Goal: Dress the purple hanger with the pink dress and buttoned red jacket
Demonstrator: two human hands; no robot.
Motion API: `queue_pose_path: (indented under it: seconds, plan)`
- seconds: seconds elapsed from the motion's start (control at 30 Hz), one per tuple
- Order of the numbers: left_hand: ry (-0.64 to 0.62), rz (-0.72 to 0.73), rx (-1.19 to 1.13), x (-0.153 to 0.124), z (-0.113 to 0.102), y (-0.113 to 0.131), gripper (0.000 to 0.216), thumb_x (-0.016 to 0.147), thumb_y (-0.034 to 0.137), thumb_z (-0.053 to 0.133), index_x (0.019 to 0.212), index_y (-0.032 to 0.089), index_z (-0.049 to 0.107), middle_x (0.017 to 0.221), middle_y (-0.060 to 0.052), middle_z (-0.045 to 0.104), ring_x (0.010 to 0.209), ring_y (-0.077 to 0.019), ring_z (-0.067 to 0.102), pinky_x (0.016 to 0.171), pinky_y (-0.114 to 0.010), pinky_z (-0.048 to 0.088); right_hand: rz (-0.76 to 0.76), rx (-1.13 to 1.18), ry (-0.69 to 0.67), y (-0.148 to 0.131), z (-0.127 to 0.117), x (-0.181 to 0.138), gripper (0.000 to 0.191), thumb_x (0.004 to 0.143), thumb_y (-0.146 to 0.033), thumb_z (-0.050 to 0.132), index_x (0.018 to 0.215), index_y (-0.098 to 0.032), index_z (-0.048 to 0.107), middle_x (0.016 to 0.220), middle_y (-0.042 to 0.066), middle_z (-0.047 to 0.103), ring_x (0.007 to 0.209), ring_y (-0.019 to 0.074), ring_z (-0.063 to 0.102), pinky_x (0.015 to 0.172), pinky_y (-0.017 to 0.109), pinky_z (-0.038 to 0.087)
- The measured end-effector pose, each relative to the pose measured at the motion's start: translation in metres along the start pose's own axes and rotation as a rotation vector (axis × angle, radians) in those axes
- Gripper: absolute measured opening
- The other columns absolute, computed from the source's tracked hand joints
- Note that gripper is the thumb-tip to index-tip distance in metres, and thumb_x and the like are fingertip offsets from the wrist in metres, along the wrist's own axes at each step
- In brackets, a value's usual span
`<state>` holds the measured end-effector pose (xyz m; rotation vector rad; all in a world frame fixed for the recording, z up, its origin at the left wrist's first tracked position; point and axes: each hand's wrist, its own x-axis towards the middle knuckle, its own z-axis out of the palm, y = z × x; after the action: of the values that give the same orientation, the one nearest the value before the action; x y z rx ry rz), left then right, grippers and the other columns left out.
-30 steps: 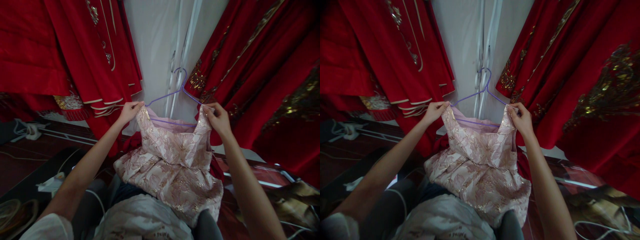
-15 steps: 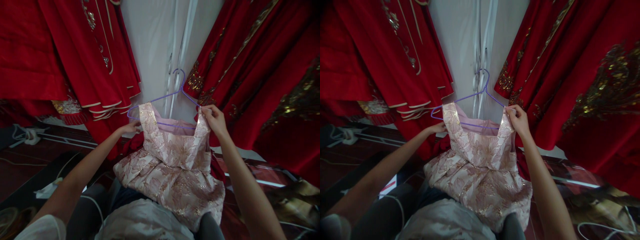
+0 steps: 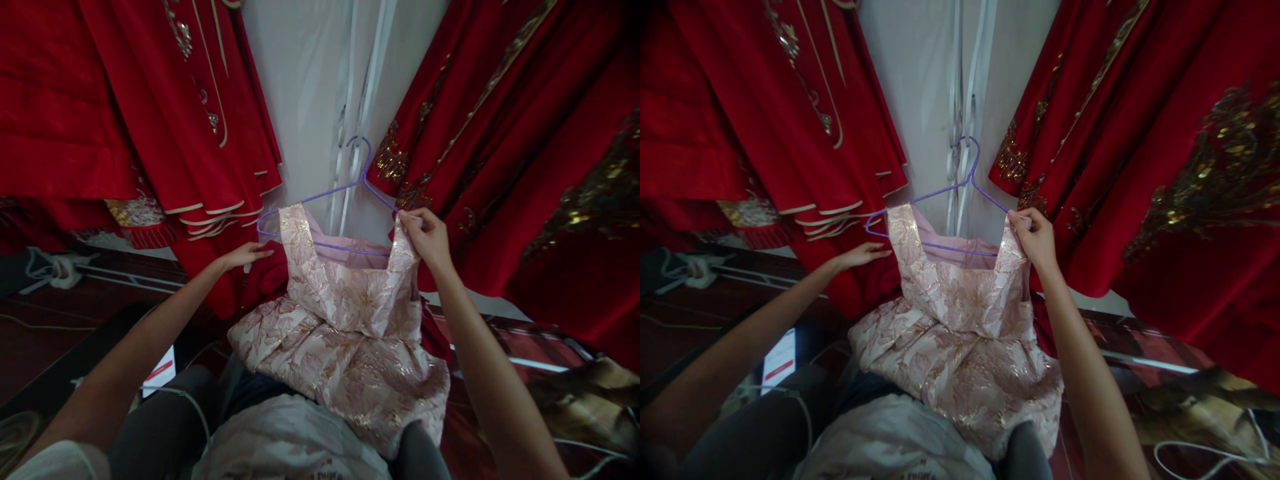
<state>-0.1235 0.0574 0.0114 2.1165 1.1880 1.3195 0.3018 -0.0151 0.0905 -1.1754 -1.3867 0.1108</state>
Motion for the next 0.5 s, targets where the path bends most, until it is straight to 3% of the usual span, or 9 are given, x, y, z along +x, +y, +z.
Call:
queue_pose_path:
  seconds: [0.07,0.13,0.2,0.3,0.37,0.43,0.5]
  plan:
    - [-0.115,0.002,-0.011,0.023,-0.006,0.011,0.046,0.070,0.060,0.067,0.076,0.015,0.066,0.072,-0.002,0.070,0.064,-0.0134,0.059,0.063,-0.028,0.052,0.013,0.004,0.007,0.001,0.002,0.000,0.028,0.077,-0.047,0.065,0.075,-0.019,0.064,0.062,-0.002,0.058,0.057,0.0121,0.052,0.053,0.023,0.041]
    - [-0.147,0.021,-0.021,0.049,-0.014,0.031,0.041,0.079,0.056,0.060,0.085,0.016,0.067,0.083,-0.005,0.071,0.075,-0.0149,0.061,0.073,-0.030,0.052,0.020,-0.008,0.018,0.003,0.004,0.000,0.029,0.076,-0.048,0.066,0.074,-0.019,0.063,0.062,-0.002,0.059,0.056,0.0125,0.053,0.053,0.023,0.041]
    - [-0.086,0.064,-0.001,0.070,-0.024,0.058,0.033,0.079,0.048,0.063,0.087,0.016,0.068,0.088,-0.005,0.070,0.080,-0.0163,0.062,0.077,-0.030,0.051,0.008,-0.055,0.055,0.003,0.003,0.000,0.031,0.077,-0.050,0.065,0.075,-0.019,0.064,0.065,0.000,0.062,0.058,0.0138,0.055,0.054,0.023,0.041]
    - [0.270,0.113,0.032,0.085,-0.042,0.099,0.029,0.080,0.042,0.063,0.093,0.016,0.066,0.091,-0.004,0.069,0.087,-0.0171,0.061,0.083,-0.031,0.048,-0.049,-0.195,0.138,-0.006,0.000,-0.005,0.034,0.079,-0.053,0.061,0.080,-0.019,0.065,0.070,0.002,0.066,0.064,0.0170,0.059,0.060,0.026,0.044]
    - [0.401,0.140,0.068,0.084,-0.047,0.121,0.027,0.083,0.039,0.060,0.094,0.015,0.065,0.091,-0.004,0.068,0.090,-0.0173,0.060,0.087,-0.031,0.047,-0.086,-0.307,0.182,-0.017,0.000,-0.010,0.034,0.081,-0.054,0.058,0.082,-0.021,0.066,0.073,0.003,0.068,0.068,0.0196,0.060,0.069,0.030,0.045]
    - [0.396,0.168,0.103,0.076,-0.042,0.138,0.025,0.084,0.037,0.058,0.093,0.014,0.064,0.091,-0.003,0.067,0.092,-0.0181,0.060,0.090,-0.032,0.046,-0.102,-0.397,0.208,-0.031,0.002,-0.018,0.035,0.084,-0.055,0.055,0.083,-0.022,0.065,0.077,0.005,0.069,0.073,0.0226,0.061,0.080,0.037,0.044]
    - [0.307,0.205,0.110,0.063,-0.023,0.153,0.024,0.085,0.036,0.057,0.094,0.014,0.062,0.092,-0.003,0.066,0.096,-0.0193,0.060,0.092,-0.033,0.045,-0.100,-0.454,0.215,-0.043,0.007,-0.027,0.036,0.086,-0.056,0.052,0.083,-0.022,0.065,0.080,0.007,0.069,0.078,0.0253,0.062,0.088,0.042,0.040]
